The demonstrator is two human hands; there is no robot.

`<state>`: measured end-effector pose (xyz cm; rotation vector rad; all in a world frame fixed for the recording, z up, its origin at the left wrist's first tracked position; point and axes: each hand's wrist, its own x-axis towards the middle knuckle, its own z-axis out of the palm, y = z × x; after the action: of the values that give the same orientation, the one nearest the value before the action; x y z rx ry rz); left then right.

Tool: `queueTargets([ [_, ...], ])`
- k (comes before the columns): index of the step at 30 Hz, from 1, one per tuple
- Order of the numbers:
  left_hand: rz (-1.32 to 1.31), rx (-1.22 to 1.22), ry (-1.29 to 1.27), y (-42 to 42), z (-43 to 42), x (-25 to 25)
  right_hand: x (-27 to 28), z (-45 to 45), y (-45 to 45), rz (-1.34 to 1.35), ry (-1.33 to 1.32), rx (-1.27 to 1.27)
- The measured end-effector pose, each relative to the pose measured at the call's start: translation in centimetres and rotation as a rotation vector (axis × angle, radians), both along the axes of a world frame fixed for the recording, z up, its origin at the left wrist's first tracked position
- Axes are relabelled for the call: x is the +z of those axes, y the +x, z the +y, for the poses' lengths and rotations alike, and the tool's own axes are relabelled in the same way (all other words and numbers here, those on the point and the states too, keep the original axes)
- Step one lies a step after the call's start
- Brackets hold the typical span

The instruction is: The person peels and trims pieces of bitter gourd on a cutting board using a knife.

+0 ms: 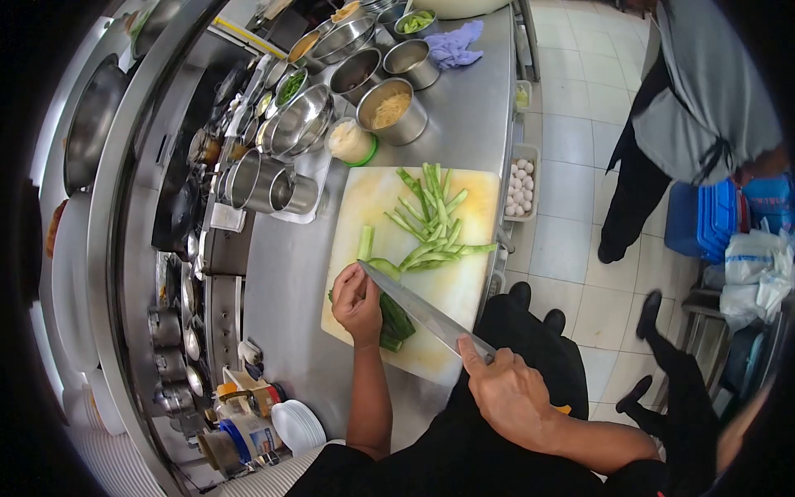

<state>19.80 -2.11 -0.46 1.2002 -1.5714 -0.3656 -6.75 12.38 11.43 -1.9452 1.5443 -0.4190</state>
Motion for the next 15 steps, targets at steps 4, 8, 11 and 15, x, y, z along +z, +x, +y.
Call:
queueTargets([
  [4,-0.003,-0.012,0.001,-0.02,-0.18,-0.24,0.05,0.05,-0.26,-0.003,-0.006,0.003],
  [8,-0.018,-0.007,-0.008,-0.28,-0.22,0.01,0.15,0.0,-0.37,-0.002,-0.028,0.011],
  [11,-0.005,-0.006,0.007,-0.13,-0.24,-0.13,0.23,-0.08,-0.42,-0.019,-0.029,0.01],
  [15,0.012,-0.003,0.021,-0.09,-0.2,-0.09,0.18,-0.17,-0.47,-0.03,-0.038,0.012],
])
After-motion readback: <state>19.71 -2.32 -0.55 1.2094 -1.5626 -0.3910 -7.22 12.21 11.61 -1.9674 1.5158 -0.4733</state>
